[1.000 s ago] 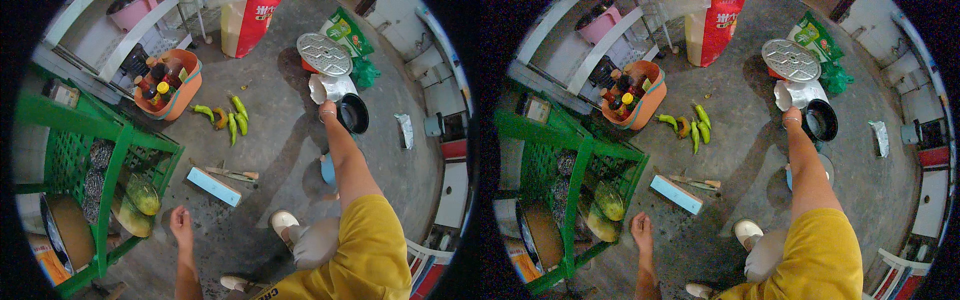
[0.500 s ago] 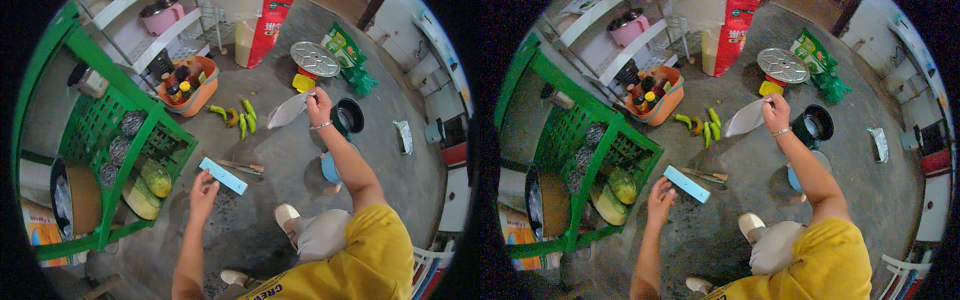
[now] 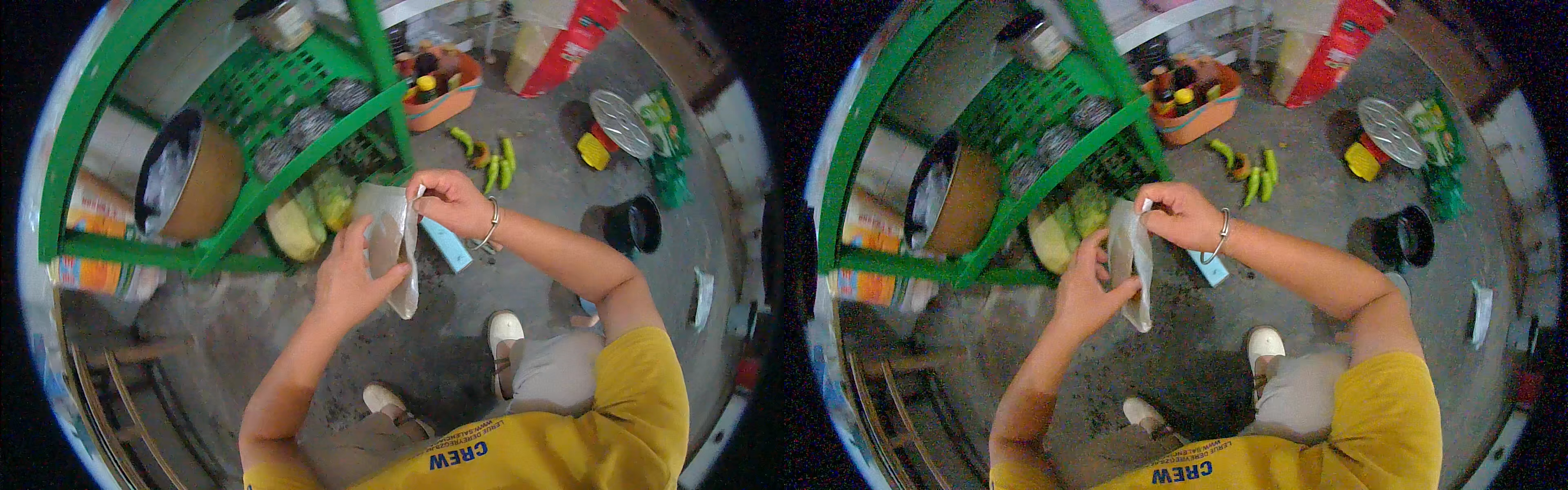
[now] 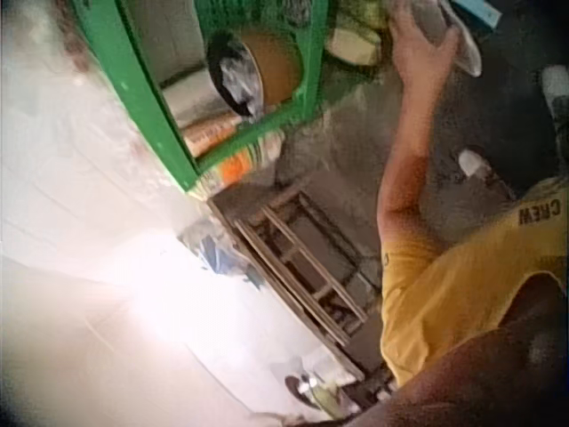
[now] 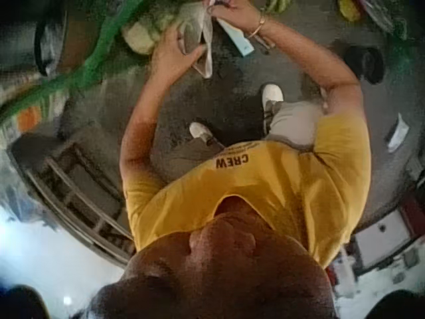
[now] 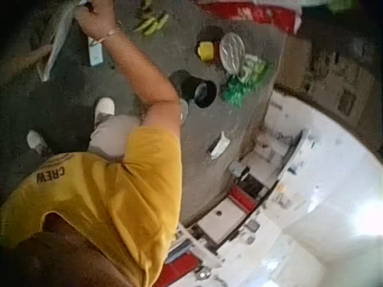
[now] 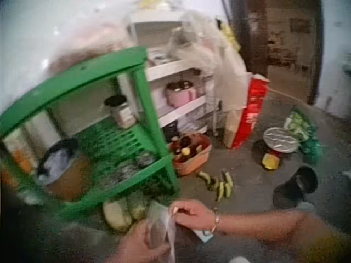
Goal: The person picks up several food items including squash, peppers, and packages of dried goods from the floor and organizes them onto a green plastic shelving unit alongside kitchen supplies like steel wool and a steamer tray.
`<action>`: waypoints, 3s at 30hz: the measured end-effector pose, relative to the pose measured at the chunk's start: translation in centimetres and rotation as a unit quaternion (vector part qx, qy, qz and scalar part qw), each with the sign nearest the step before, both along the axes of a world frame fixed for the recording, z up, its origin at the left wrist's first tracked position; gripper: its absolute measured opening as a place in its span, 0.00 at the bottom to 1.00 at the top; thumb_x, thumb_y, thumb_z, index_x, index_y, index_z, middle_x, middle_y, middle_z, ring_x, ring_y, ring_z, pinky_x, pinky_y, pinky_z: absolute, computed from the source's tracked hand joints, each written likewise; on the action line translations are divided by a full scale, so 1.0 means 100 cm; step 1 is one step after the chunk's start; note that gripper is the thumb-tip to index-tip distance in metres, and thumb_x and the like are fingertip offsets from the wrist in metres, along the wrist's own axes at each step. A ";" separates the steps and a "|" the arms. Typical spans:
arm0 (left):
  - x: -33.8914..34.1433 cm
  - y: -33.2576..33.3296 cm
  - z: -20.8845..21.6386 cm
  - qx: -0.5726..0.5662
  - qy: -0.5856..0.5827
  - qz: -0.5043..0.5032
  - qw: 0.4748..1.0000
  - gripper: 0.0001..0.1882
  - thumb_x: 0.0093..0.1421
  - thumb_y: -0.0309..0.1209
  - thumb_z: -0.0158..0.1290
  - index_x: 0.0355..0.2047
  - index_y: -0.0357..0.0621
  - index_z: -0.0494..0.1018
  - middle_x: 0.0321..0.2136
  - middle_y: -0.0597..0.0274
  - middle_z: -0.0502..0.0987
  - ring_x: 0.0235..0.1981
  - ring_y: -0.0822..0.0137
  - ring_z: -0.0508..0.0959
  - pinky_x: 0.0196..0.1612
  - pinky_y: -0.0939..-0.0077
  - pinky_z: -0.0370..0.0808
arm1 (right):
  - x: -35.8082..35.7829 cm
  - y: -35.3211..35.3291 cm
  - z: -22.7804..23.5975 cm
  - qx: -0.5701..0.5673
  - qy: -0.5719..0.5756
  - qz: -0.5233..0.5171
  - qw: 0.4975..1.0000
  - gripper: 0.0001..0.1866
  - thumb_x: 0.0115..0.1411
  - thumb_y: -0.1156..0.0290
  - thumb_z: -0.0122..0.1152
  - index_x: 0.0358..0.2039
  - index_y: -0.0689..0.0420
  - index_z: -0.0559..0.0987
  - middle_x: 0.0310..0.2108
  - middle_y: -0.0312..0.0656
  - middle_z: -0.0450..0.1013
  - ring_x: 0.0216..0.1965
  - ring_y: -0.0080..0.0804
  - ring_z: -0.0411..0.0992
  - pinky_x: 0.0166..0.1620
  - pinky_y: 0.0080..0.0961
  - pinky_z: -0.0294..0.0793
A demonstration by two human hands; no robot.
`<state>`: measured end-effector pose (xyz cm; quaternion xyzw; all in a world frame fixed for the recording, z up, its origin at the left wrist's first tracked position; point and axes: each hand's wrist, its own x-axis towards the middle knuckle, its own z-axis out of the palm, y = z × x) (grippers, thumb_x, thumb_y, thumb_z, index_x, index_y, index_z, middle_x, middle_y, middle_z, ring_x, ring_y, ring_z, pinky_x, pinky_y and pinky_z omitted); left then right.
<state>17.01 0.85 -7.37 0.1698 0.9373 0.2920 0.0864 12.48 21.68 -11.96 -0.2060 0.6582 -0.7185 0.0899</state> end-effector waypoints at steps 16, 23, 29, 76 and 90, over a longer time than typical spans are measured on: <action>-0.023 -0.011 -0.084 0.182 -0.092 0.067 0.977 0.27 0.48 0.22 0.53 0.50 0.41 0.61 0.14 0.64 0.66 0.17 0.74 0.65 0.23 0.78 0.64 | 0.036 -0.010 -0.002 0.297 0.448 0.053 0.841 0.20 0.45 0.62 0.61 0.38 0.57 0.70 0.43 0.45 0.67 0.40 0.39 0.68 0.43 0.35 0.68; -0.025 -0.010 -0.080 0.168 -0.108 0.071 0.977 0.28 0.47 0.23 0.50 0.52 0.40 0.60 0.15 0.60 0.66 0.18 0.69 0.67 0.27 0.74 0.68 | 0.066 -0.010 -0.011 0.549 0.281 0.141 0.774 0.21 0.42 0.61 0.63 0.36 0.54 0.70 0.33 0.37 0.68 0.37 0.33 0.67 0.42 0.29 0.66; -0.019 -0.008 -0.081 0.159 -0.121 0.063 0.978 0.28 0.48 0.23 0.50 0.52 0.40 0.60 0.16 0.60 0.67 0.18 0.69 0.68 0.27 0.74 0.68 | 0.086 0.008 -0.039 0.526 0.350 0.143 0.762 0.14 0.41 0.64 0.62 0.29 0.52 0.71 0.28 0.35 0.68 0.37 0.32 0.67 0.47 0.29 0.62; 0.039 0.022 -0.128 0.460 -0.378 0.155 0.788 0.24 0.50 0.23 0.57 0.47 0.35 0.65 0.41 0.56 0.73 0.40 0.65 0.74 0.44 0.70 0.72 | 0.037 -0.004 -0.098 -0.146 -0.419 0.102 0.890 0.28 0.51 0.65 0.60 0.51 0.60 0.66 0.46 0.43 0.70 0.47 0.34 0.69 0.50 0.31 0.67; -0.071 0.046 -0.142 0.518 -0.234 0.289 0.770 0.24 0.48 0.16 0.53 0.47 0.32 0.62 0.41 0.52 0.72 0.40 0.60 0.74 0.42 0.70 0.72 | 0.031 0.036 -0.143 0.037 -0.451 -0.025 0.892 0.45 0.50 0.40 0.55 0.61 0.52 0.52 0.53 0.45 0.61 0.47 0.37 0.66 0.44 0.38 0.69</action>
